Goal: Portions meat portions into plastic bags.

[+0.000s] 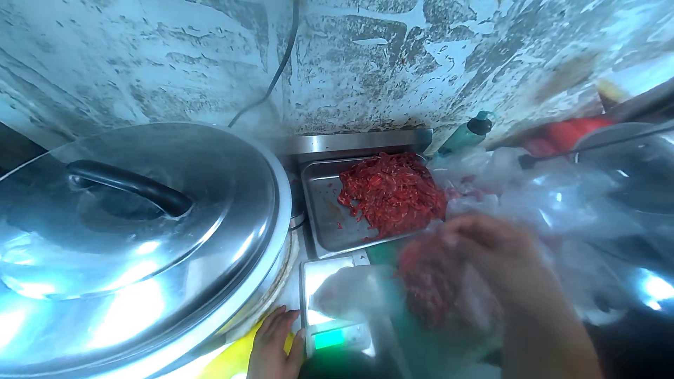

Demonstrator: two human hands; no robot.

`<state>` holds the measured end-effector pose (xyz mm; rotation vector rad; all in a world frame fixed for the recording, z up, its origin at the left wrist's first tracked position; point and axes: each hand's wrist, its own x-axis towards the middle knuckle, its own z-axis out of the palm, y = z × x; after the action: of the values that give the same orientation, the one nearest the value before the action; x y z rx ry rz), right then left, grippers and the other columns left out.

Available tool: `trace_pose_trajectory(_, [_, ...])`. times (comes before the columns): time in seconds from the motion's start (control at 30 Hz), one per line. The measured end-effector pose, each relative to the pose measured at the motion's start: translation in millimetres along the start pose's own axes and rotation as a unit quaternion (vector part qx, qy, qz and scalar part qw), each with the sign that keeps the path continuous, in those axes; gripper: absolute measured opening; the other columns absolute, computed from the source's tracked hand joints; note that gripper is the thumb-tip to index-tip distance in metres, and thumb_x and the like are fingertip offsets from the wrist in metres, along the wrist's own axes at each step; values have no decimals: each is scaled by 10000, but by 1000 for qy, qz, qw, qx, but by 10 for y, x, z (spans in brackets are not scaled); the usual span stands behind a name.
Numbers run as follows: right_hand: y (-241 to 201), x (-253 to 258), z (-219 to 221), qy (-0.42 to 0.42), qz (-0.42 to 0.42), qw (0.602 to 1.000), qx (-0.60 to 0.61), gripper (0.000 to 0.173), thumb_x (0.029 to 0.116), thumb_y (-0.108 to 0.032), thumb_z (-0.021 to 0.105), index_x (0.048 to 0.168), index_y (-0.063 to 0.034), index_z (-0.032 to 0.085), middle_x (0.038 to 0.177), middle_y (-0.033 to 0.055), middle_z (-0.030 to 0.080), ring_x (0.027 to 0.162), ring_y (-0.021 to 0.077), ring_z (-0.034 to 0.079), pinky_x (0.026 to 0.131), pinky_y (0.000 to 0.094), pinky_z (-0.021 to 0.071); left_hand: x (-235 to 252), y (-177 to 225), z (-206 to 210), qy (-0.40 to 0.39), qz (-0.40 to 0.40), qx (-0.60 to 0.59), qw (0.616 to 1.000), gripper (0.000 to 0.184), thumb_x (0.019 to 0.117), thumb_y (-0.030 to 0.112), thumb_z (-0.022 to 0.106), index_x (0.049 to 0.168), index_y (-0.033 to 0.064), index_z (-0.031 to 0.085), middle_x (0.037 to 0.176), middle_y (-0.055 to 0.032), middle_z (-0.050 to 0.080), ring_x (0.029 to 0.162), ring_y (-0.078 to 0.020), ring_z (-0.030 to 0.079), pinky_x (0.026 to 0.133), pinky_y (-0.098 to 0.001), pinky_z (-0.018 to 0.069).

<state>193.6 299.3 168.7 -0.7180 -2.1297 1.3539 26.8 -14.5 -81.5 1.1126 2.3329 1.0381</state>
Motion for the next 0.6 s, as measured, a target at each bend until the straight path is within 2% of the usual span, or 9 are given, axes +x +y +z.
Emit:
trace_pose_trajectory(0.07, [-20,230,-99,81,-25,996,13,130,956,-71,618,1046,-51,710,829,68,701,607,149,634,563,307,580,-2,-10,9,-6,4,1,1000,357,972,305,616,1253,106,709,1279,-54,704,1373,-305,522,1145,-517,412])
trace_pose_trajectory(0.13, [4,510,-199,144,-17,989,-21,176,981,-57,576,1105,-33,698,923,64,722,725,145,684,675,335,619,-15,-12,18,-3,9,-2,1000,362,975,313,613,1263,116,707,1283,-46,702,1378,-291,518,1153,-503,407])
trace_pose_trajectory(0.2, [-26,666,-286,154,42,978,-133,267,1029,-109,569,1269,-80,684,1095,85,724,887,165,693,813,399,590,-13,3,5,3,10,-1,1000,362,975,330,612,1256,125,712,1273,-35,707,1374,-280,523,1151,-501,407])
trace_pose_trajectory(0.27, [-98,673,-260,145,87,963,-211,307,1053,-176,573,1343,-137,667,1142,104,723,964,216,691,863,484,560,-6,20,-28,9,2,4,1000,363,970,334,611,1246,125,719,1266,-34,711,1368,-279,529,1152,-496,406])
trace_pose_trajectory(0.4, [-13,452,-36,75,46,976,-198,206,1017,-155,615,1180,-109,732,1047,42,748,874,151,707,777,414,604,-45,-11,-22,14,-15,1,1000,356,969,323,621,1241,115,717,1277,-59,703,1369,-294,528,1150,-502,412])
trace_pose_trajectory(0.43, [57,393,23,49,49,980,-187,209,1010,-152,626,1188,-116,728,1059,32,750,882,146,713,782,408,614,-50,-15,-10,11,-16,-5,1000,353,968,315,624,1242,112,715,1280,-65,701,1367,-298,528,1146,-510,415])
trace_pose_trajectory(0.53, [353,250,165,-23,73,983,-169,213,1007,-198,642,1195,-171,738,990,-4,750,794,128,702,705,373,614,-50,8,-4,5,-14,-22,1000,349,968,293,628,1250,105,713,1284,-69,698,1360,-302,533,1130,-532,426])
trace_pose_trajectory(0.6, [524,162,241,-51,108,982,-148,222,1010,-224,635,1200,-172,738,979,1,753,755,136,703,676,365,617,-42,4,0,8,-10,-17,1000,347,973,300,625,1251,112,712,1276,-57,703,1361,-287,534,1133,-521,427])
